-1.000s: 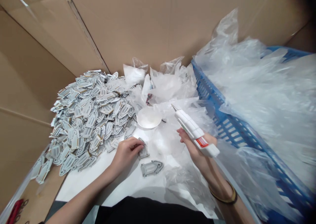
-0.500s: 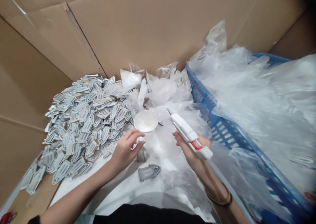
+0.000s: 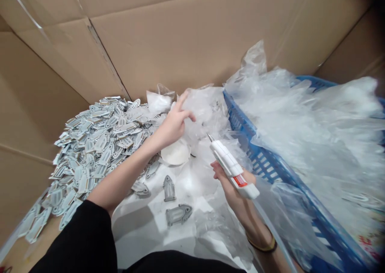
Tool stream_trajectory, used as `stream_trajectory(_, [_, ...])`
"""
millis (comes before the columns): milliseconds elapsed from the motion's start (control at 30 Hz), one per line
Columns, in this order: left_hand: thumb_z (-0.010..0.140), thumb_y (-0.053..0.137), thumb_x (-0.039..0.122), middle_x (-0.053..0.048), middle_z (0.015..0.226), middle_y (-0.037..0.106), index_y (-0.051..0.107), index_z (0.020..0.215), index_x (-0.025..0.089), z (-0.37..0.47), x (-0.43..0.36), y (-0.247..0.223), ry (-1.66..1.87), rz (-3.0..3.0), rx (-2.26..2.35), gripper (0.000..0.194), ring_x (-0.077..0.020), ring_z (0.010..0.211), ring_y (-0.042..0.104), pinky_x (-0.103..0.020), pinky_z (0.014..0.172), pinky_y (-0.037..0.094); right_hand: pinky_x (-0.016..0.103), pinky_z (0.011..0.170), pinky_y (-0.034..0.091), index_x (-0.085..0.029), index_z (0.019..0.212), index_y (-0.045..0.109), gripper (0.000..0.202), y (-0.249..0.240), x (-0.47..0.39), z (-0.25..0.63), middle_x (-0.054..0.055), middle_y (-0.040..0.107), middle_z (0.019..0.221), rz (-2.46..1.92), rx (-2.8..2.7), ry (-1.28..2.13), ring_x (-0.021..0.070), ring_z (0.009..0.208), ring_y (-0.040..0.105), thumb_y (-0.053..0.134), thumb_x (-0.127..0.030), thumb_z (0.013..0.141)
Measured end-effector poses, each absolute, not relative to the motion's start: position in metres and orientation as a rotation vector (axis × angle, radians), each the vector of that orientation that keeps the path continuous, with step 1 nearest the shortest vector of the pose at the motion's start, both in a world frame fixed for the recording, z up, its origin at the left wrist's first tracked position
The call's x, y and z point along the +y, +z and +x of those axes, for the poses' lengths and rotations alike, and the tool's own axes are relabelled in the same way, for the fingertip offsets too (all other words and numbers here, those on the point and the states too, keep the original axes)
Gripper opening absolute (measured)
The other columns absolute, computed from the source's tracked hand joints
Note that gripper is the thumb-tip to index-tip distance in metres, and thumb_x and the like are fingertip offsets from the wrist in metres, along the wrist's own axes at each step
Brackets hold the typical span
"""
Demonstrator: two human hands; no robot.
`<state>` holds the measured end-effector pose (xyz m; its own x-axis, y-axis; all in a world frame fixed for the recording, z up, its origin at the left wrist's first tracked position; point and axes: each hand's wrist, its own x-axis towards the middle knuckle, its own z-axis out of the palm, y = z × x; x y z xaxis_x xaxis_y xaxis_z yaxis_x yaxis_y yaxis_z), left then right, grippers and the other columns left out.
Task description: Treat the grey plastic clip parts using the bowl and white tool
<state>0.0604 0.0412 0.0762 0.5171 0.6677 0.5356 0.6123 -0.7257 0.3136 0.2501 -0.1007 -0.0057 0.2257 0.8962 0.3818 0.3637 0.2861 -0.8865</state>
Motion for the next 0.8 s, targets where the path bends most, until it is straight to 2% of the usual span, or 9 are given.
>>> stream_trajectory(33, [0.083,0.038,0.0,-0.012,0.148,0.04,0.06,0.084,0.015,0.055,0.034,0.08,0.981,2.7,1.152,0.026,-0.0148,0.098,0.062,-0.039,0.097,0.049,0.028,0.057,0.046,-0.02,0.067,0.065,0.029,-0.006,-0.101,0.251,0.001,0.065,0.064,-1.3,-1.341,0.568,0.0169,0.059,0.061,0.065,-0.04,0.088])
stream_trajectory(100, [0.084,0.038,0.002,-0.011,0.141,0.048,0.057,0.078,0.015,0.044,0.005,0.08,0.933,2.738,1.271,0.024,-0.0137,0.09,0.062,-0.036,0.09,0.051,0.029,0.058,0.046,-0.02,0.072,0.067,0.026,-0.007,-0.102,0.252,0.001,0.065,0.067,-1.308,-1.314,0.578,0.0173,0.062,0.063,0.066,-0.041,0.088])
stream_trajectory(167, [0.088,0.039,0.007,-0.008,0.111,0.064,0.059,0.086,0.017,0.035,-0.037,0.069,0.692,2.768,1.353,0.022,-0.0159,0.086,0.063,-0.031,0.079,0.052,0.029,0.06,0.047,-0.02,0.076,0.068,0.023,-0.007,-0.103,0.252,0.001,0.066,0.069,-1.298,-1.295,0.591,0.0174,0.065,0.064,0.067,-0.04,0.087])
stream_trajectory(233, [0.09,0.043,0.013,-0.006,0.089,0.067,0.061,0.097,0.017,0.031,-0.082,0.05,0.244,2.801,1.263,0.019,-0.0184,0.079,0.063,-0.029,0.068,0.052,0.028,0.061,0.047,-0.02,0.075,0.067,0.022,-0.007,-0.103,0.252,0.001,0.067,0.072,-1.284,-1.293,0.61,0.017,0.066,0.064,0.068,-0.039,0.087])
stream_trajectory(333, [0.092,0.054,0.031,-0.008,0.091,0.068,0.061,0.097,0.016,0.029,-0.133,0.02,-0.315,2.701,1.197,0.017,-0.0228,0.081,0.066,-0.031,0.064,0.055,0.028,0.057,0.045,-0.019,0.072,0.066,0.022,-0.005,-0.104,0.25,0.001,0.066,0.072,-1.272,-1.305,0.63,0.0159,0.062,0.062,0.067,-0.036,0.087])
stream_trajectory(400, [0.092,0.057,0.031,-0.01,0.101,0.068,0.061,0.105,0.016,0.029,-0.151,0.003,-0.477,2.614,1.263,0.02,-0.0255,0.089,0.067,-0.033,0.067,0.057,0.028,0.055,0.044,-0.019,0.074,0.068,0.02,-0.005,-0.104,0.249,0.001,0.066,0.071,-1.26,-1.325,0.624,0.0153,0.06,0.06,0.066,-0.034,0.087])
stream_trajectory(567, [0.092,0.061,0.027,-0.01,0.114,0.064,0.054,0.122,0.018,0.028,-0.156,-0.012,-0.434,2.455,1.459,0.033,-0.0244,0.099,0.066,-0.031,0.074,0.057,0.028,0.054,0.043,-0.019,0.079,0.07,0.016,-0.006,-0.106,0.248,0.002,0.068,0.075,-1.239,-1.348,0.626,0.0147,0.059,0.061,0.065,-0.033,0.088])
stream_trajectory(700, [0.089,0.065,0.026,-0.009,0.106,0.064,0.058,0.105,0.017,0.026,-0.154,-0.014,-0.352,2.415,1.497,0.02,-0.0241,0.094,0.064,-0.032,0.073,0.055,0.027,0.052,0.042,-0.019,0.083,0.07,0.018,-0.006,-0.105,0.248,0.001,0.067,0.071,-1.257,-1.349,0.62,0.0143,0.058,0.061,0.065,-0.035,0.089])
stream_trajectory(800, [0.089,0.06,0.016,-0.009,0.101,0.065,0.057,0.094,0.017,0.022,-0.155,-0.015,-0.17,2.479,1.443,0.006,-0.0251,0.094,0.062,-0.035,0.076,0.054,0.025,0.05,0.042,-0.019,0.08,0.07,0.02,-0.005,-0.104,0.248,0.001,0.065,0.067,-1.222,-1.361,0.586,0.0138,0.056,0.06,0.064,-0.036,0.09])
